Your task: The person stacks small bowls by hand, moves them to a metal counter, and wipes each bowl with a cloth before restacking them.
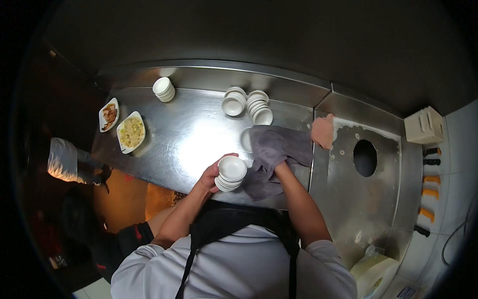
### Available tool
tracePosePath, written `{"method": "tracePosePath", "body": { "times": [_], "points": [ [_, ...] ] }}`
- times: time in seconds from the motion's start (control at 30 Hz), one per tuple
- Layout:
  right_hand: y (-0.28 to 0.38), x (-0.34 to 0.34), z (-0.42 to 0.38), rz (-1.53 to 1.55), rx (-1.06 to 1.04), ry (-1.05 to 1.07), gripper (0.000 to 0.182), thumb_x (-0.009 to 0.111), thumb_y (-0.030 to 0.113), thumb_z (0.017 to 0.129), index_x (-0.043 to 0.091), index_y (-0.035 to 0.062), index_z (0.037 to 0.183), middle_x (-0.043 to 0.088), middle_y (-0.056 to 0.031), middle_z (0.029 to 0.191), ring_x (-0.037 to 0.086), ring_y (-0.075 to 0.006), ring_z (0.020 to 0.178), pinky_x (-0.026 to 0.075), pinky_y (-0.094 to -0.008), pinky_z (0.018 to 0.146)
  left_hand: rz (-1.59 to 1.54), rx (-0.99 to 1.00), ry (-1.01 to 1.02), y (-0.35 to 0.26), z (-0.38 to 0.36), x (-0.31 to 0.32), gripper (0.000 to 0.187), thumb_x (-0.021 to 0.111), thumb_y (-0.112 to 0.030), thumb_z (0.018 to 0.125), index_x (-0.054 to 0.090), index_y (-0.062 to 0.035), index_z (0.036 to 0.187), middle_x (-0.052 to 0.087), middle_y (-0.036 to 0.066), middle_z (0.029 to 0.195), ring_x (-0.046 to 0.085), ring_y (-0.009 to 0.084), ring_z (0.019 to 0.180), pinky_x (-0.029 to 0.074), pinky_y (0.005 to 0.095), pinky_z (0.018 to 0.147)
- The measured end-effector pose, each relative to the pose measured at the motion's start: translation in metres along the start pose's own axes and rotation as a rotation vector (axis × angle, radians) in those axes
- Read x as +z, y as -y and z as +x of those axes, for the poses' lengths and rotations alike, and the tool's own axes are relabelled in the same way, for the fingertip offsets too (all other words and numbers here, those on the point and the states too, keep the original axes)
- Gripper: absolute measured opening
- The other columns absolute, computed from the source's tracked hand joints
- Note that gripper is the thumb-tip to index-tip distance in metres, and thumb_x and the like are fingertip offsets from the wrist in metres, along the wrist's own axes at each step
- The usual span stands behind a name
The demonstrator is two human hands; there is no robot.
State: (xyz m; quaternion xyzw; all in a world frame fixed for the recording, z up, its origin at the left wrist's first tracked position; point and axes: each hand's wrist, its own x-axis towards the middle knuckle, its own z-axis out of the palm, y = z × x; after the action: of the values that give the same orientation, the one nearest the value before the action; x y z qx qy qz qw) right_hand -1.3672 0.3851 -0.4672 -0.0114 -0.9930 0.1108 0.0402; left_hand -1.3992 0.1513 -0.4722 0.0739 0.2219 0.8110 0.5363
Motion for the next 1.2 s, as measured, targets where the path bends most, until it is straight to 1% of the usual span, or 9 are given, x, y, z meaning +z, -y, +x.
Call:
{"method": "tracePosePath", "body": {
  "times": [0.23,0.37,0.4,0.53,0.63,0.7,0.9,1.0,1.2],
  "points": [
    [0.055,0.042,0.076,0.149,-0.449,0.327,0.021,0.056,0.021,0.079,0.064,0.0016,0.078,0.065,-0.0222,0.073,0.066,-0.0383,0.072,0.051,-0.0470,0.065,0.047,0.078,-0.084,-0.012,-0.034,0.004,0.089,0.081,-0.042,0.071,0.039,-0.0002,0.137,0.058,0.017,0.121,0.063,0.0273,0.107,0.054,0.0387,0.091],
    [0.079,0.015,0.074,0.061,-0.188,0.110,0.024,0.057,0.019,0.076,0.064,0.0005,0.091,0.065,-0.0224,0.083,0.066,-0.0365,0.077,0.053,-0.0439,0.066,0.075,0.134,-0.111,-0.017,-0.043,-0.011,0.086,0.078,-0.045,0.074,0.040,0.0002,0.137,0.059,0.016,0.121,0.062,0.0265,0.108,0.053,0.0386,0.093],
    [0.083,-0.007,0.068,-0.059,-0.298,0.120,0.033,0.059,0.019,0.074,0.058,0.0003,0.100,0.061,-0.0195,0.081,0.065,-0.0334,0.073,0.052,-0.0411,0.061,0.060,0.140,-0.139,-0.017,-0.045,-0.016,0.086,0.077,-0.046,0.074,0.041,0.0003,0.136,0.059,0.016,0.121,0.062,0.0262,0.108,0.053,0.0385,0.093],
    [0.092,-0.065,0.036,-0.143,-0.461,0.017,0.023,0.060,0.020,0.072,0.056,0.0013,0.085,0.059,-0.0185,0.080,0.061,-0.0296,0.072,0.050,-0.0397,0.061,-0.017,0.118,-0.235,-0.019,-0.040,-0.035,0.052,0.056,-0.036,0.093,0.049,0.0009,0.129,0.060,0.016,0.120,0.062,0.0255,0.108,0.050,0.0376,0.095],
    [0.087,-0.012,0.037,0.206,-0.737,-0.203,0.017,0.057,0.019,0.076,0.057,0.0022,0.082,0.059,-0.0172,0.080,0.061,-0.0303,0.069,0.050,-0.0397,0.061,-0.037,-0.026,-0.285,-0.028,-0.020,-0.033,0.047,0.048,-0.032,0.098,0.048,0.0025,0.130,0.060,0.017,0.124,0.060,0.0280,0.113,0.047,0.0401,0.100],
    [0.077,-0.018,0.027,0.477,-0.583,-0.167,0.015,0.057,0.017,0.078,0.060,0.0028,0.082,0.059,-0.0161,0.080,0.062,-0.0287,0.072,0.050,-0.0394,0.062,0.058,-0.071,-0.278,-0.028,-0.009,-0.030,0.054,0.049,-0.038,0.097,0.046,0.0027,0.133,0.058,0.018,0.128,0.059,0.0291,0.116,0.045,0.0424,0.103],
    [0.061,0.003,0.031,0.012,-0.524,-0.131,0.015,0.060,0.015,0.076,0.059,0.0002,0.079,0.059,-0.0173,0.078,0.060,-0.0299,0.069,0.050,-0.0382,0.060,-0.156,-0.158,-0.204,-0.027,0.004,-0.029,0.048,0.041,-0.033,0.101,0.046,0.0031,0.132,0.058,0.018,0.128,0.059,0.0299,0.114,0.048,0.0425,0.099],
    [0.071,-0.025,0.030,0.029,-0.258,-0.107,0.017,0.059,0.014,0.076,0.059,-0.0014,0.083,0.058,-0.0179,0.078,0.060,-0.0311,0.071,0.050,-0.0396,0.061,-0.219,-0.135,-0.148,-0.030,0.003,-0.024,0.050,0.041,-0.037,0.101,0.045,0.0011,0.134,0.058,0.019,0.126,0.061,0.0311,0.110,0.052,0.0457,0.093],
    [0.072,-0.024,0.028,0.691,-0.421,-0.160,0.017,0.056,0.014,0.081,0.058,-0.0003,0.089,0.060,-0.0191,0.083,0.061,-0.0305,0.073,0.049,-0.0412,0.064,-0.110,-0.147,-0.181,-0.034,0.003,-0.032,0.054,0.054,-0.040,0.094,0.050,0.0005,0.130,0.061,0.018,0.124,0.061,0.0298,0.112,0.050,0.0452,0.096]
  ]
}}
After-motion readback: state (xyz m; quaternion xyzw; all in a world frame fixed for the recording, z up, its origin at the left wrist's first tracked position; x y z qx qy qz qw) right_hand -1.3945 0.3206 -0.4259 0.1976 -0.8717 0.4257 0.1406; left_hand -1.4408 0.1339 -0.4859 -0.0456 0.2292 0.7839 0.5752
